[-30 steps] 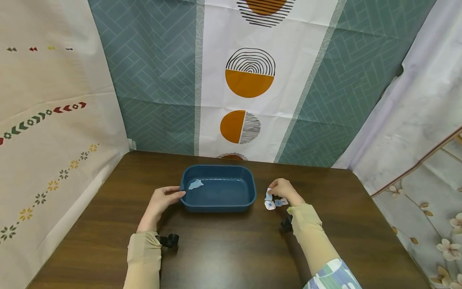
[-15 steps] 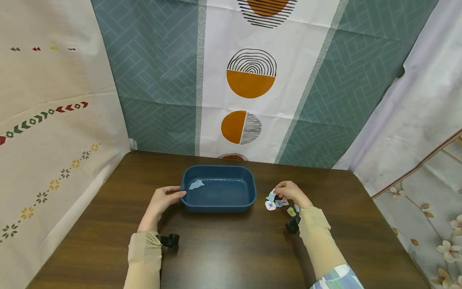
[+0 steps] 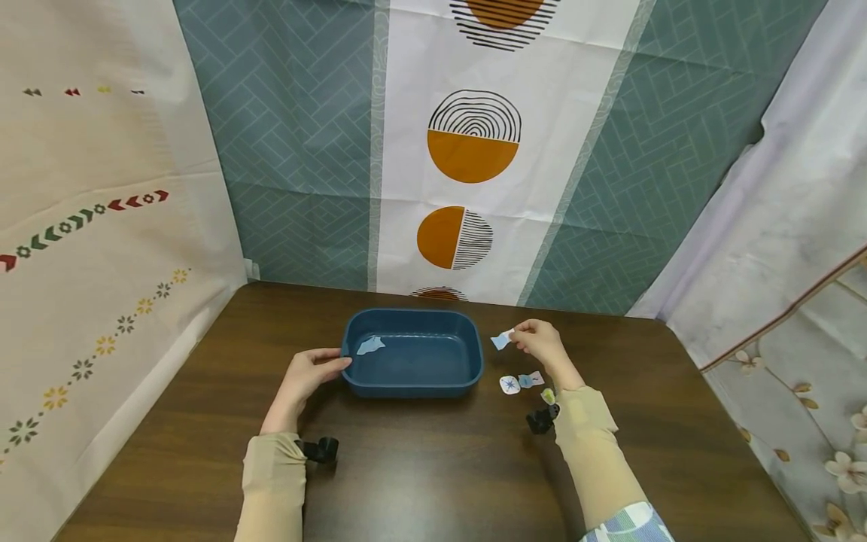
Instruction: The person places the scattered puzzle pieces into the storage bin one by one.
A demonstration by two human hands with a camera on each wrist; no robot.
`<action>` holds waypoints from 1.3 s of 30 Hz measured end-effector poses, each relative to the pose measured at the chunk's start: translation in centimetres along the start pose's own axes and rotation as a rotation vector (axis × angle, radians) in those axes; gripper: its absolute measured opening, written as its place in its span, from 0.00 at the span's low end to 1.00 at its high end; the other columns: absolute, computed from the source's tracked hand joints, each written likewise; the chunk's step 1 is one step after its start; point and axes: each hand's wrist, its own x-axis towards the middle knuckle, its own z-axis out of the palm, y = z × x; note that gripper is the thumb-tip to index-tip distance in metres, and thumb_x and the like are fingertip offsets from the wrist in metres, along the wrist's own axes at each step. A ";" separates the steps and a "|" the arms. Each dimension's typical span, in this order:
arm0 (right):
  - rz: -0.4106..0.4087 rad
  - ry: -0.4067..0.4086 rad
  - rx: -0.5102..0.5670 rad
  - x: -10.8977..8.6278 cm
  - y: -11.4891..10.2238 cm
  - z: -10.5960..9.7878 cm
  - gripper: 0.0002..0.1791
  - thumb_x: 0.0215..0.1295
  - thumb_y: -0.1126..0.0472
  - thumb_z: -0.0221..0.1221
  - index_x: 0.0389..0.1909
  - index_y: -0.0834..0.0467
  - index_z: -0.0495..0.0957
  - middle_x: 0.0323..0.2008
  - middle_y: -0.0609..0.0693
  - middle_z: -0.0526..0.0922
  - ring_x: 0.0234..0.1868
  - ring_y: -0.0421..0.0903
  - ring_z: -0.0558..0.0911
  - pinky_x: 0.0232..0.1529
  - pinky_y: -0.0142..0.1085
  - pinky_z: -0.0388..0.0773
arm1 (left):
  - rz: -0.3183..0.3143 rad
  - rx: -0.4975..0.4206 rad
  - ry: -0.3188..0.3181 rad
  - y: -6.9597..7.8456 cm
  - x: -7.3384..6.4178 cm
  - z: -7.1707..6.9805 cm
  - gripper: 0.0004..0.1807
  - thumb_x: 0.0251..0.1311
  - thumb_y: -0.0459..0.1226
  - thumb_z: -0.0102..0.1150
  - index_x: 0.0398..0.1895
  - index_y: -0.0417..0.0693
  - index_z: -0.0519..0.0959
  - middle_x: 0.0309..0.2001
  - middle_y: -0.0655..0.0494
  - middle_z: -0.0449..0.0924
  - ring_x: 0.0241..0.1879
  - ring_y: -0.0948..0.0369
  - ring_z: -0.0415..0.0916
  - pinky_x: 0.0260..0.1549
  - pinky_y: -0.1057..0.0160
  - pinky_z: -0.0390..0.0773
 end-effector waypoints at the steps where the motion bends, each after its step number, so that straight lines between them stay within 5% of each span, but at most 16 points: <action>1: -0.011 0.028 0.017 0.0 -0.5 0.2 0.15 0.64 0.61 0.59 0.46 0.69 0.78 0.35 0.57 0.84 0.37 0.54 0.83 0.39 0.35 0.82 | 0.001 0.001 0.001 0.0 0.0 0.0 0.30 0.62 0.43 0.64 0.61 0.30 0.73 0.62 0.33 0.73 0.50 0.54 0.83 0.59 0.52 0.76; 7: -0.048 0.136 0.108 -0.3 -3.2 2.0 0.14 0.63 0.61 0.61 0.44 0.66 0.80 0.35 0.58 0.86 0.35 0.51 0.85 0.44 0.44 0.82 | 0.015 0.007 0.000 0.2 0.0 -0.1 0.30 0.62 0.43 0.64 0.61 0.30 0.73 0.61 0.32 0.73 0.50 0.53 0.83 0.57 0.53 0.78; 10: -0.048 0.144 0.137 -0.2 -4.5 3.2 0.13 0.61 0.61 0.63 0.42 0.66 0.82 0.32 0.55 0.86 0.32 0.46 0.83 0.41 0.40 0.82 | 0.015 0.004 0.005 0.2 0.0 -0.1 0.30 0.62 0.43 0.64 0.61 0.30 0.73 0.61 0.33 0.73 0.50 0.53 0.83 0.57 0.53 0.78; 16: -0.063 0.099 0.158 0.1 -6.5 6.0 0.13 0.61 0.59 0.64 0.42 0.64 0.84 0.40 0.55 0.84 0.38 0.50 0.81 0.36 0.30 0.77 | 0.009 -0.007 0.009 0.1 0.1 0.0 0.29 0.63 0.42 0.64 0.61 0.30 0.73 0.61 0.33 0.73 0.49 0.55 0.83 0.55 0.55 0.79; 24: -0.081 0.040 0.184 0.1 -7.8 9.1 0.11 0.63 0.61 0.62 0.41 0.64 0.82 0.37 0.56 0.83 0.38 0.54 0.82 0.44 0.45 0.82 | 0.010 -0.020 0.000 -0.3 0.2 0.0 0.31 0.62 0.43 0.64 0.61 0.30 0.73 0.61 0.33 0.74 0.50 0.52 0.83 0.60 0.49 0.75; 30: -0.028 -0.003 0.195 0.4 -7.9 11.2 0.11 0.64 0.61 0.63 0.41 0.65 0.82 0.35 0.56 0.84 0.36 0.54 0.83 0.39 0.39 0.81 | 0.035 -0.015 -0.004 0.0 -0.1 -0.2 0.33 0.60 0.46 0.66 0.60 0.29 0.74 0.59 0.32 0.75 0.47 0.54 0.84 0.57 0.50 0.78; 39: 0.061 -0.120 0.210 0.7 -8.7 13.7 0.11 0.63 0.66 0.63 0.43 0.68 0.82 0.31 0.55 0.83 0.24 0.41 0.75 0.32 0.32 0.80 | 0.012 -0.013 0.006 -0.3 0.0 0.0 0.31 0.61 0.43 0.65 0.61 0.29 0.73 0.59 0.34 0.75 0.47 0.57 0.84 0.58 0.52 0.77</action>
